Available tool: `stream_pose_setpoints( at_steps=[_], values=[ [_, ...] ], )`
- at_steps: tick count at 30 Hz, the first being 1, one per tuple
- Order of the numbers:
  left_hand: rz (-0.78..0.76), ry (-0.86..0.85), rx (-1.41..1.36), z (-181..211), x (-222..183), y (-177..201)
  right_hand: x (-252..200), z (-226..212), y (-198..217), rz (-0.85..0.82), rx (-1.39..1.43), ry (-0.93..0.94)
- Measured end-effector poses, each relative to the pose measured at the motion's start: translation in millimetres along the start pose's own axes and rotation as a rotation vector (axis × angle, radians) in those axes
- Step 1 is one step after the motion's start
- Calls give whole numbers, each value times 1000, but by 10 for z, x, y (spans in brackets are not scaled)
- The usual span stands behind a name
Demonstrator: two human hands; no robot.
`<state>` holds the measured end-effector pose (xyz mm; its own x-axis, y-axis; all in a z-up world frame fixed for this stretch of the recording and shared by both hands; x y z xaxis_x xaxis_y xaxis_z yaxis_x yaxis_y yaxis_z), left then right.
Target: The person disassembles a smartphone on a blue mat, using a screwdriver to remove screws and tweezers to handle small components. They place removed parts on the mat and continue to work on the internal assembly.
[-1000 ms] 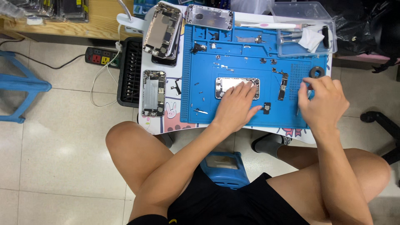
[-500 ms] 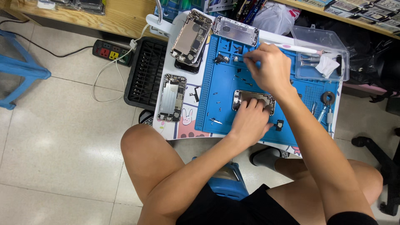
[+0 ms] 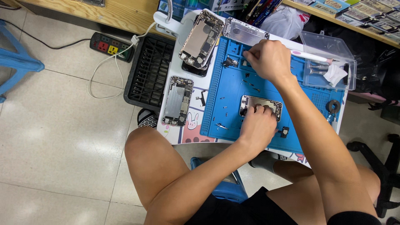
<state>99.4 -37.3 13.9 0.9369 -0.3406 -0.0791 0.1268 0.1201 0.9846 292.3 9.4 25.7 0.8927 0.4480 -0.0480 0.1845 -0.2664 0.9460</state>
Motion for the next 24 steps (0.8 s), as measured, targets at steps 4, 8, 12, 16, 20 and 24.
stream_pose_setpoints(
  at_steps=[4,8,12,16,20,24],
  values=[
    [-22,-4,-10,6,-9,6,20,24,-20,-12,-19,-30],
    [-27,-7,-1,17,-5,-2,-19,-62,76,9,1,23],
    [0,9,2,35,-5,-30,-47,-12,101,72,-10,79],
    [-7,-17,24,51,-5,-22,42,72,12,70,-158,113],
    [-19,-22,59,79,-12,-66,114,49,-24,43,-227,127],
    [-21,-24,83,79,-21,-53,122,2,-46,36,-319,196]
  ],
)
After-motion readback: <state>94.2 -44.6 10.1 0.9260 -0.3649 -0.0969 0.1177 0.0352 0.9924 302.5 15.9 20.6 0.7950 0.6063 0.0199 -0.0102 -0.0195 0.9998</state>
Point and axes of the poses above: each hand's wrist, its own x-axis towards the middle knuckle, its own y-axis out of the back of the hand, z = x × y, the point moved 10 cm from there along x, towards the middle knuckle, and after that the axes turned 10 degrees about x, right-handed, at the moved point
